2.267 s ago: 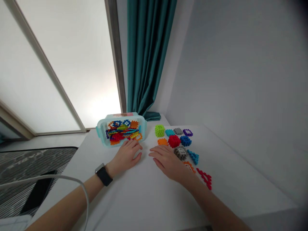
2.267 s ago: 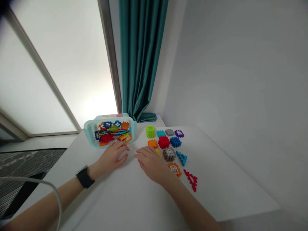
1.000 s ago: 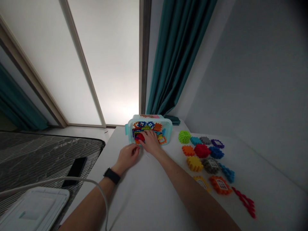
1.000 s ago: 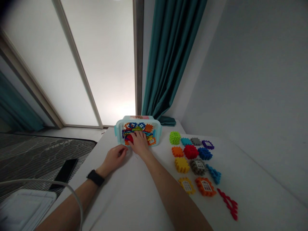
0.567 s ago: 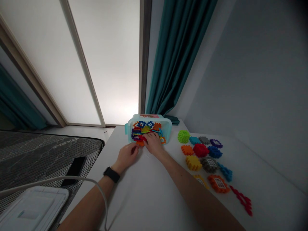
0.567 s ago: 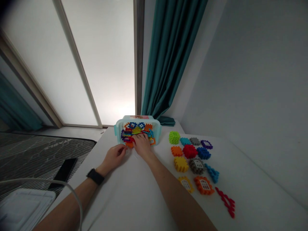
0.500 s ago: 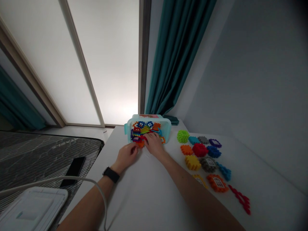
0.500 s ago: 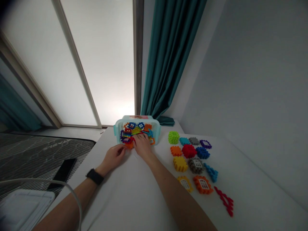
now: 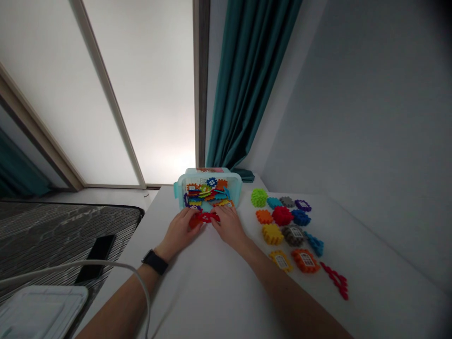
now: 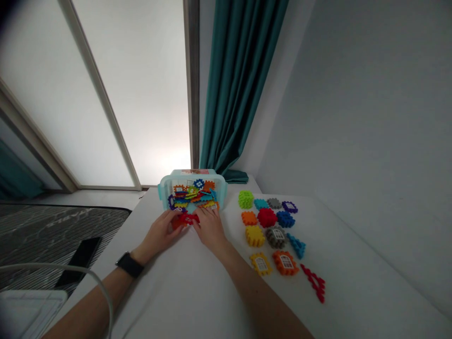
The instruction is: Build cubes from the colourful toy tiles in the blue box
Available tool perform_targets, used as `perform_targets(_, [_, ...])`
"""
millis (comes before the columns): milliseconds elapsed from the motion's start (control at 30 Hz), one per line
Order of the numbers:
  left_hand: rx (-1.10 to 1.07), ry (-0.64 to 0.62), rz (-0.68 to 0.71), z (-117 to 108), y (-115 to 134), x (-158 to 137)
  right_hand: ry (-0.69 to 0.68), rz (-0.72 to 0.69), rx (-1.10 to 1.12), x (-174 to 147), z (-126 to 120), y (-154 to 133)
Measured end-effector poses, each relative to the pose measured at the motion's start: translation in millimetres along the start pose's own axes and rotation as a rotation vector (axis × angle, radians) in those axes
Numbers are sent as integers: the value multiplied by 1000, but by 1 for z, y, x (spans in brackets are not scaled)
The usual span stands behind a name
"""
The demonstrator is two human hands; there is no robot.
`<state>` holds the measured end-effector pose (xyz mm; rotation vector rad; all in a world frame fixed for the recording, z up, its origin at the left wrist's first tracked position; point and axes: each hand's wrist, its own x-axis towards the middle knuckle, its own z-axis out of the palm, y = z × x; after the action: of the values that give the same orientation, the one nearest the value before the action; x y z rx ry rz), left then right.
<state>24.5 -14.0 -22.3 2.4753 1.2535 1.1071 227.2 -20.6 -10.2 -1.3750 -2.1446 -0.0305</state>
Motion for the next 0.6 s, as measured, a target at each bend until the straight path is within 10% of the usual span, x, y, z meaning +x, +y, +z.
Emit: perform_targets(600, [-22,53,150,-8,6,-2,-37,-66,-27,-38,-1,16])
